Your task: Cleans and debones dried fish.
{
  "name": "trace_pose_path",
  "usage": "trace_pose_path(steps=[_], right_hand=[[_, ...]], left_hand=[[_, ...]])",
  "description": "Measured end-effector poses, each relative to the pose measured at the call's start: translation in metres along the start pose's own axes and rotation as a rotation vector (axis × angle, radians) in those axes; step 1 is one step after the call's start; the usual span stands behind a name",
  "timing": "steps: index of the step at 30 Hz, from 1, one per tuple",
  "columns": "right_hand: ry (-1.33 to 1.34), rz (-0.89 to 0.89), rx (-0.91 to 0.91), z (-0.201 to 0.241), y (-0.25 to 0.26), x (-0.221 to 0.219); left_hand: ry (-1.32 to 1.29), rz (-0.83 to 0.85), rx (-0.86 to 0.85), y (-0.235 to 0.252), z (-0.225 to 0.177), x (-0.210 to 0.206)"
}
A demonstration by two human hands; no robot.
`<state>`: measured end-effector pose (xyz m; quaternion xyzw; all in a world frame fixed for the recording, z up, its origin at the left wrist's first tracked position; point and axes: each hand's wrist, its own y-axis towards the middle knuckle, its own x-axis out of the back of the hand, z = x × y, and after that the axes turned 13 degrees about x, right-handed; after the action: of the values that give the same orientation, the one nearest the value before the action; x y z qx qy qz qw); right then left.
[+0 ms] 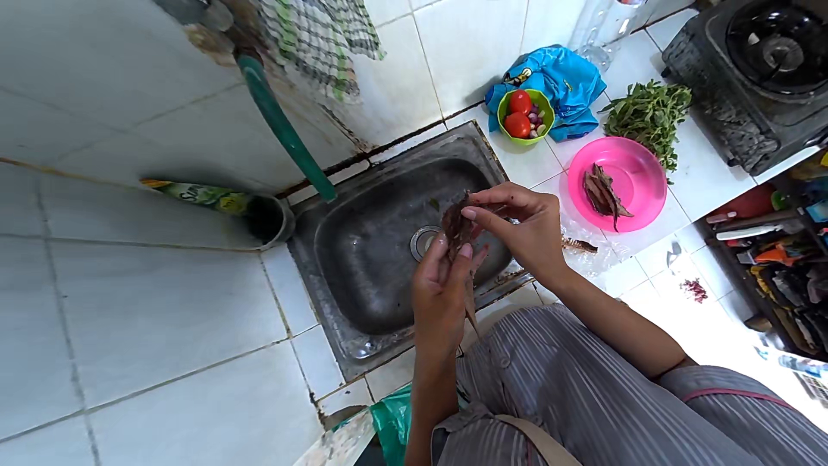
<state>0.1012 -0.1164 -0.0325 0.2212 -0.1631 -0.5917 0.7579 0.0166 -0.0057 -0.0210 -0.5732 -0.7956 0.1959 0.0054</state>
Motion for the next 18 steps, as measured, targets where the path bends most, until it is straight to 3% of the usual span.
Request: trace_pose_path(steps=[11,18], right_hand=[[0.104,-0.047,-0.118,0.0044,0.0025,0.001],[0.072,-0.039,-0.018,-0.0038,0.0078,0.0038]], left_hand=[[-0.045,-0.024,-0.009,-0.0021,-0.0016,-0.0076],[-0.115,0.036,0.04,-0.0017,-0.0031,-0.0062]])
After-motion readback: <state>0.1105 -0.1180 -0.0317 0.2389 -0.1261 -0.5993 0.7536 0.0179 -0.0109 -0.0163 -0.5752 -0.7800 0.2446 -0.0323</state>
